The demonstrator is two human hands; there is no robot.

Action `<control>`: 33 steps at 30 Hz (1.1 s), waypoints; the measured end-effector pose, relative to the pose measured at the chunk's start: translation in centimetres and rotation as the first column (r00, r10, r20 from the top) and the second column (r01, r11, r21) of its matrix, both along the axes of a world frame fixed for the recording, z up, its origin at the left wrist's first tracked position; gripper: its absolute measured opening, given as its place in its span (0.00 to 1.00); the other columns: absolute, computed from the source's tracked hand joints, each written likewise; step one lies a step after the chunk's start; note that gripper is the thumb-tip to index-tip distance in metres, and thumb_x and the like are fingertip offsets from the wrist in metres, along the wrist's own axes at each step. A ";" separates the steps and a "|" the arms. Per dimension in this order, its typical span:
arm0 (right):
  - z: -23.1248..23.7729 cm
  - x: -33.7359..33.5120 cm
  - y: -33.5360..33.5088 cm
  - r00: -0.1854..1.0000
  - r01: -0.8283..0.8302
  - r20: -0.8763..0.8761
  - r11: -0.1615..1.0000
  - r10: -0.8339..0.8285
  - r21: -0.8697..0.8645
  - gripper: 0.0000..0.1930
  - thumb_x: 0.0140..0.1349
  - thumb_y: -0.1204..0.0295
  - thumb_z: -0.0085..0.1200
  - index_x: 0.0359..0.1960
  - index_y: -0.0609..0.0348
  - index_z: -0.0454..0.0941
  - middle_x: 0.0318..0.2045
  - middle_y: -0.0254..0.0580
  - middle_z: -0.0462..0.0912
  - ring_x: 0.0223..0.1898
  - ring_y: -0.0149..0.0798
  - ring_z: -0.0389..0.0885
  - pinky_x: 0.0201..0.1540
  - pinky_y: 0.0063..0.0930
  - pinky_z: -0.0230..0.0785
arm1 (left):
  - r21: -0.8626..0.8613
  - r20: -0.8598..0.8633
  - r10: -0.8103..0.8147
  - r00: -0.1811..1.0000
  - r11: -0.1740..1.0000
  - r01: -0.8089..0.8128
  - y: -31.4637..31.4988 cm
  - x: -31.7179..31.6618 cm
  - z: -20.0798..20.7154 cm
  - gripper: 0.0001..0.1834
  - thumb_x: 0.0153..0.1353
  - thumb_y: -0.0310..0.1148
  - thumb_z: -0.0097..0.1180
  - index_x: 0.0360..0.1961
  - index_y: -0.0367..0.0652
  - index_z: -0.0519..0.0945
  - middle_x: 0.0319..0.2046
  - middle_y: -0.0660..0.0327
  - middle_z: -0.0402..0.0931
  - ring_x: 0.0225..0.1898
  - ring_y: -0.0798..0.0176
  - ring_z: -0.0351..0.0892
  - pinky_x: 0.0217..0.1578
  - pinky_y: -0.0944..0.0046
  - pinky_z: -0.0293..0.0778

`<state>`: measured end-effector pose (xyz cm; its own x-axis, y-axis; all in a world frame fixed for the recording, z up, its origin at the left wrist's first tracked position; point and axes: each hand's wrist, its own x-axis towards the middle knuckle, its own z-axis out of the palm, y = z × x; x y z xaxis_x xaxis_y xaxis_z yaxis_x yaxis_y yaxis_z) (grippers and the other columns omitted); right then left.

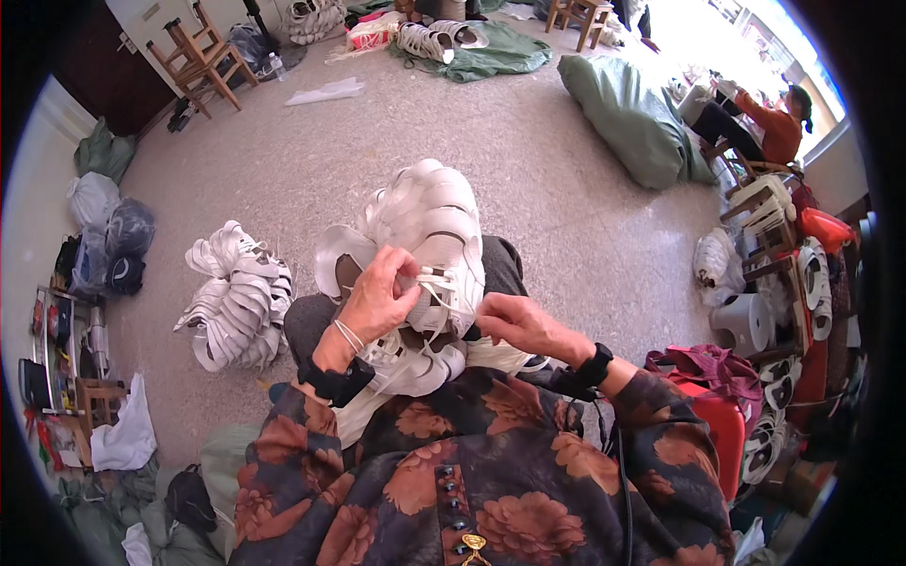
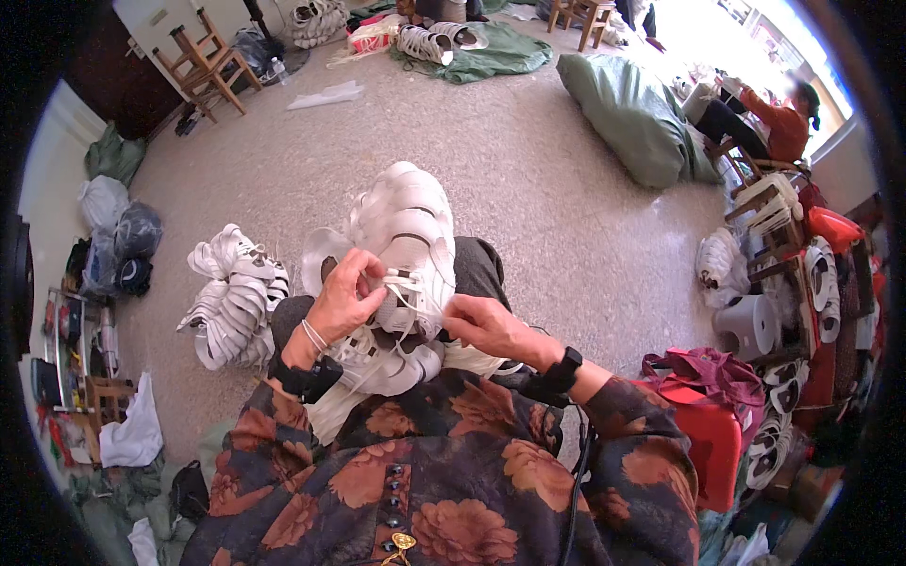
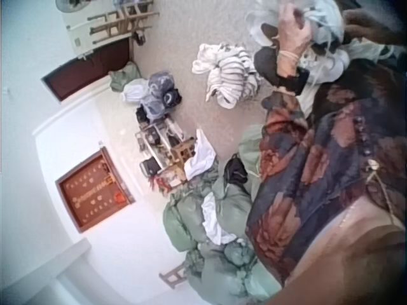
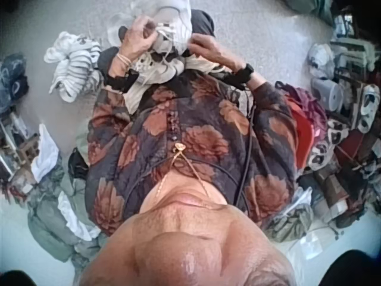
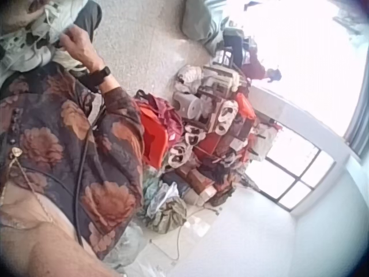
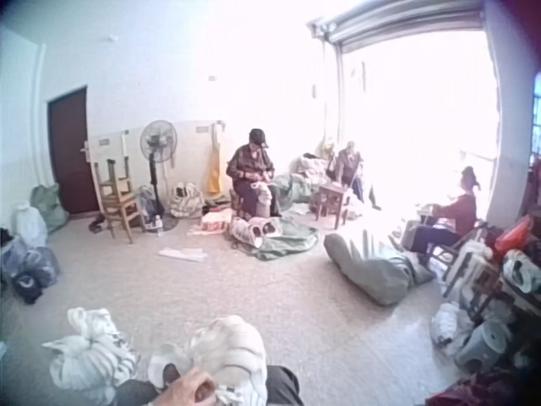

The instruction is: Lacing a white athletic shoe in a workshop environment.

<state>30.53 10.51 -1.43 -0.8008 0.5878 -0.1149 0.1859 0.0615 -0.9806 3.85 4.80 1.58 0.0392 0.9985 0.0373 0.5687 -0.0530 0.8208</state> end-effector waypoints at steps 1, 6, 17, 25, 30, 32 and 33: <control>0.3 -0.7 -0.2 1.000 -0.013 0.016 0.997 0.014 -0.075 0.09 0.72 0.68 0.52 0.38 0.62 0.78 0.23 0.33 0.77 0.27 0.24 0.74 0.30 0.26 0.69 | 0.059 -0.035 0.041 0.999 0.997 -0.039 -0.5 0.4 0.3 0.13 0.55 0.25 0.64 0.40 0.38 0.76 0.36 0.60 0.72 0.29 0.66 0.73 0.32 0.66 0.72; -0.5 -2.5 -0.9 1.000 -0.021 0.022 0.950 0.015 0.313 0.10 0.67 0.69 0.54 0.34 0.65 0.76 0.24 0.57 0.76 0.26 0.55 0.78 0.32 0.43 0.71 | 0.368 -0.228 0.152 0.962 0.928 -0.060 -1.4 2.4 0.8 0.09 0.54 0.25 0.65 0.36 0.40 0.78 0.34 0.59 0.74 0.32 0.57 0.75 0.39 0.60 0.71; -1.9 -1.9 -3.8 0.965 -0.257 0.078 0.833 0.252 0.491 0.11 0.66 0.68 0.53 0.30 0.64 0.76 0.24 0.57 0.78 0.31 0.60 0.80 0.34 0.50 0.72 | 0.285 -0.677 0.107 0.728 0.950 0.125 -3.3 6.6 -0.6 0.09 0.50 0.34 0.67 0.31 0.45 0.80 0.41 0.59 0.71 0.51 0.54 0.69 0.67 0.38 0.50; -0.9 -1.6 -3.6 0.968 -0.244 0.077 0.829 0.238 0.503 0.11 0.65 0.68 0.52 0.31 0.64 0.76 0.26 0.57 0.79 0.33 0.61 0.80 0.36 0.51 0.72 | 0.469 -0.580 0.239 0.778 0.880 0.080 -3.3 5.6 -2.3 0.10 0.53 0.27 0.61 0.36 0.45 0.76 0.38 0.60 0.72 0.47 0.56 0.73 0.65 0.41 0.55; -1.8 -0.7 -3.6 0.986 -0.162 0.056 0.823 0.157 0.544 0.10 0.66 0.69 0.54 0.33 0.65 0.76 0.28 0.54 0.79 0.33 0.58 0.81 0.35 0.46 0.73 | 0.443 -0.579 0.288 0.763 0.896 -0.002 -3.6 4.1 -1.3 0.13 0.53 0.29 0.62 0.40 0.44 0.77 0.37 0.62 0.73 0.44 0.58 0.74 0.62 0.44 0.58; -2.4 -0.8 -3.6 0.997 -0.067 0.000 0.816 0.082 0.574 0.11 0.66 0.67 0.56 0.33 0.64 0.75 0.28 0.53 0.79 0.32 0.58 0.81 0.34 0.46 0.73 | 0.451 -0.559 0.264 0.786 0.892 0.021 -3.6 4.9 -0.9 0.15 0.52 0.31 0.64 0.41 0.45 0.77 0.37 0.62 0.73 0.45 0.58 0.74 0.62 0.45 0.57; -1.8 -1.0 -3.6 0.998 -0.008 0.052 0.767 -0.033 0.642 0.13 0.64 0.65 0.58 0.33 0.63 0.74 0.28 0.53 0.79 0.32 0.57 0.81 0.33 0.46 0.73 | 0.462 -0.514 0.271 0.814 0.887 -0.004 -3.6 5.3 -0.7 0.15 0.52 0.30 0.64 0.42 0.45 0.79 0.38 0.60 0.74 0.45 0.56 0.75 0.62 0.46 0.56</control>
